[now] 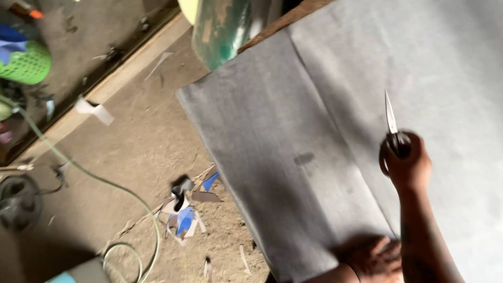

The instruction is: The person measures and marks a large piece of gray fabric using a yellow ruler and a pen. They then use scissors to cut the fabric along the marked lines and fold the resulting pieces.

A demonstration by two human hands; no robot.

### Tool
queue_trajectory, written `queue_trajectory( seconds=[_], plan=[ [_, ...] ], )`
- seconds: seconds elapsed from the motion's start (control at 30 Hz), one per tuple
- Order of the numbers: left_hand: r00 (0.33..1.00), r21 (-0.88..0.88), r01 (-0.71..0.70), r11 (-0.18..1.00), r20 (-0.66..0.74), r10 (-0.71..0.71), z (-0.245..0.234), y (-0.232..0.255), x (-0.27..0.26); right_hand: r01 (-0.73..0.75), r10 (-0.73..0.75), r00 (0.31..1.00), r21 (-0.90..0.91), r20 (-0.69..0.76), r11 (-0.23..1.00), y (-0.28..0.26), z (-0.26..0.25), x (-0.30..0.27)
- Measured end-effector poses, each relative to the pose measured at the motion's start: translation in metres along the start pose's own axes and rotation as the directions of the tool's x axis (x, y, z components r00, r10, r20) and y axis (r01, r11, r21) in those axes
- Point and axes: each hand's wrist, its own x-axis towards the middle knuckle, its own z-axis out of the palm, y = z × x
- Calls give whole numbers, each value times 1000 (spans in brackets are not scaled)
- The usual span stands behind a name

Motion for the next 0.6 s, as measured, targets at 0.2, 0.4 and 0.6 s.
queue_trajectory(
  seconds=[0.2, 0.4, 0.6],
  plan=[
    [991, -197, -102, 975, -103, 83, -42, -30, 9, 251, -309, 925, -258, -220, 933, 179, -62, -155],
    [933, -128, -276, 953, -274, 233, -63, -42, 12, -48, -10, 956, -188, -294, 981, 230, -96, -419],
    [979, 37, -125, 992, 169, 117, -89, -30, 8, -354, 294, 795, -13, -531, 935, 247, -61, -702]
  ],
)
